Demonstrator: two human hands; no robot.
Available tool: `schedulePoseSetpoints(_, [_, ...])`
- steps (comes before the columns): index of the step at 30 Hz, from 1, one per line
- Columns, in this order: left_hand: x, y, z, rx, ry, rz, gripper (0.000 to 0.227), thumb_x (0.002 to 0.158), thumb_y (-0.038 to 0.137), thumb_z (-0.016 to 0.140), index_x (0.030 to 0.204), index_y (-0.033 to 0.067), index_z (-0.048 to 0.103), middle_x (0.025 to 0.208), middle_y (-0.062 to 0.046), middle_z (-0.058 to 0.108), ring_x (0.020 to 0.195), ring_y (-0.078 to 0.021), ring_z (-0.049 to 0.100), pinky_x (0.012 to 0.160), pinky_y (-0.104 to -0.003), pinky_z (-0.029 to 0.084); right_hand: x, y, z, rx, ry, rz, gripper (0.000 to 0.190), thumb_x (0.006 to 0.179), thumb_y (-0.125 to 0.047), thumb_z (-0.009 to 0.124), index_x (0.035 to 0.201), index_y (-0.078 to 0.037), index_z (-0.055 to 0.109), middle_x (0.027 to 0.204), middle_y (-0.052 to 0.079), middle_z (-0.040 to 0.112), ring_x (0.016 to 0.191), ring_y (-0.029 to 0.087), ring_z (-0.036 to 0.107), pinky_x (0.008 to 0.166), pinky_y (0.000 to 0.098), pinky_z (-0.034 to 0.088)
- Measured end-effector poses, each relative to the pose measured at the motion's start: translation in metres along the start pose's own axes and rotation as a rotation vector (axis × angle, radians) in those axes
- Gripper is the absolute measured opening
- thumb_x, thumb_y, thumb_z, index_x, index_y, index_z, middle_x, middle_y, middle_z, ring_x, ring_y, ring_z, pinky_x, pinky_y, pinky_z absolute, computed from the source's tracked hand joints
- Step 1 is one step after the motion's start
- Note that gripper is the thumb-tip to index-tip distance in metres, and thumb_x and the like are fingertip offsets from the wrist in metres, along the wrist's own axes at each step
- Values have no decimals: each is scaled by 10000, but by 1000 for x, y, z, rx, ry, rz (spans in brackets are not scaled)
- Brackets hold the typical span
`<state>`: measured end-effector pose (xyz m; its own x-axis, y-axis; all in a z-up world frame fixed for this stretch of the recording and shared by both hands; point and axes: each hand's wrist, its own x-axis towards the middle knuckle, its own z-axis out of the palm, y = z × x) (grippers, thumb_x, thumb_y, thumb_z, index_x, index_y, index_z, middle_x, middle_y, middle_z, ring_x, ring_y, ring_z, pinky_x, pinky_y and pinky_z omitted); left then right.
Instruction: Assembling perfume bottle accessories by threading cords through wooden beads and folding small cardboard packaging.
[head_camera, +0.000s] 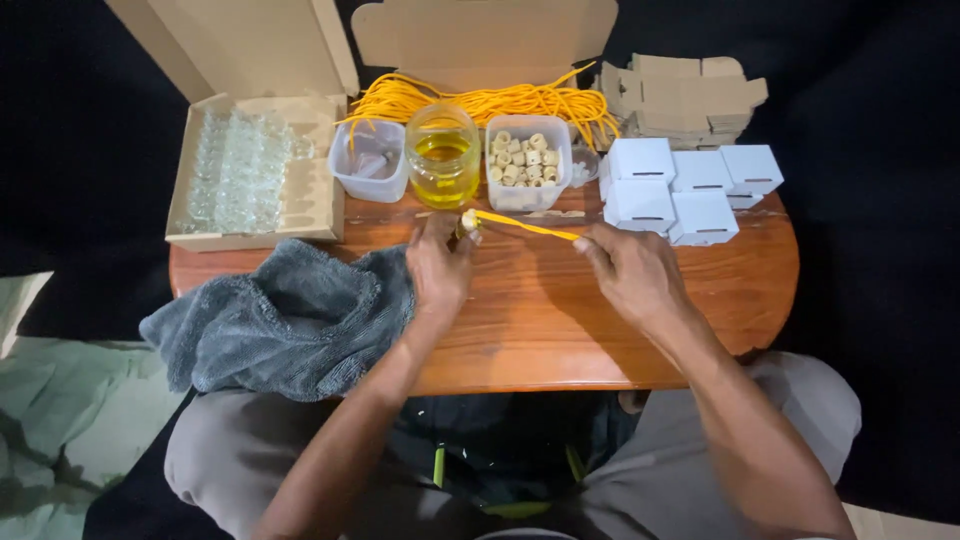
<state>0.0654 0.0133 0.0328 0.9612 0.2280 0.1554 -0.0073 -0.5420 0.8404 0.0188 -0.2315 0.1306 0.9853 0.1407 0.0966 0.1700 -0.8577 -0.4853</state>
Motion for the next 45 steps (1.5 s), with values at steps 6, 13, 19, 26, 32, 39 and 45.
schedulePoseSetpoints(6, [6, -18, 25, 83, 154, 40, 259, 832, 204, 856, 1002, 93, 696, 913, -116, 637, 936, -389, 702, 847, -470, 576, 3, -3, 0, -41, -120, 32, 225, 989, -217, 598, 812, -109, 685, 587, 138, 679, 641, 399, 703, 610, 482, 535])
schedulePoseSetpoints(13, [9, -45, 37, 55, 218, 144, 323, 788, 98, 870, 1032, 58, 662, 923, -135, 656, 986, -376, 671, 892, -448, 550, 0, -10, -24, -10, -77, 36, 225, 968, -168, 649, 784, -65, 727, 558, 169, 656, 557, 383, 678, 551, 449, 509])
schedulePoseSetpoints(19, [10, -56, 44, 71, 245, 188, 379, 776, -9, 804, 1103, 71, 628, 999, -143, 687, 1089, -352, 622, 963, -423, 524, 60, 82, -45, -303, 222, 96, 188, 992, -255, 658, 950, -121, 782, 740, 156, 728, 763, 427, 724, 685, 511, 559])
schedulePoseSetpoints(26, [4, -24, 22, -7, 180, 69, 401, 809, -39, 697, 1172, 48, 550, 1107, -156, 622, 1145, -389, 588, 995, -471, 510, 160, 113, -52, -212, 144, -139, 364, 949, 12, 680, 1305, -33, 741, 1213, 236, 701, 1098, 453, 674, 898, 526, 551])
schedulePoseSetpoints(32, [0, -10, 13, -85, 205, 105, 540, 674, -112, 475, 1197, 3, 543, 1100, -163, 628, 1021, -345, 582, 897, -450, 469, 195, 66, -63, -240, -248, 82, 649, 981, -197, 608, 1592, -195, 388, 1632, 164, 366, 1490, 382, 317, 1163, 554, 302])
schedulePoseSetpoints(39, [5, -13, 16, -114, 244, 96, 489, 677, -134, 464, 1133, 22, 543, 1002, -108, 611, 811, -237, 584, 742, -384, 493, 217, 64, -63, -324, -330, 174, 691, 915, -210, 730, 1559, -274, 486, 1406, 245, 541, 1351, 371, 444, 992, 539, 415])
schedulePoseSetpoints(45, [6, -15, 19, -95, 275, 124, 420, 701, -114, 480, 1100, 3, 545, 1057, -146, 637, 868, -306, 630, 774, -400, 504, 215, 77, -66, -254, -249, 109, 827, 857, -122, 800, 1587, -267, 441, 1457, 200, 560, 1322, 401, 475, 995, 576, 440])
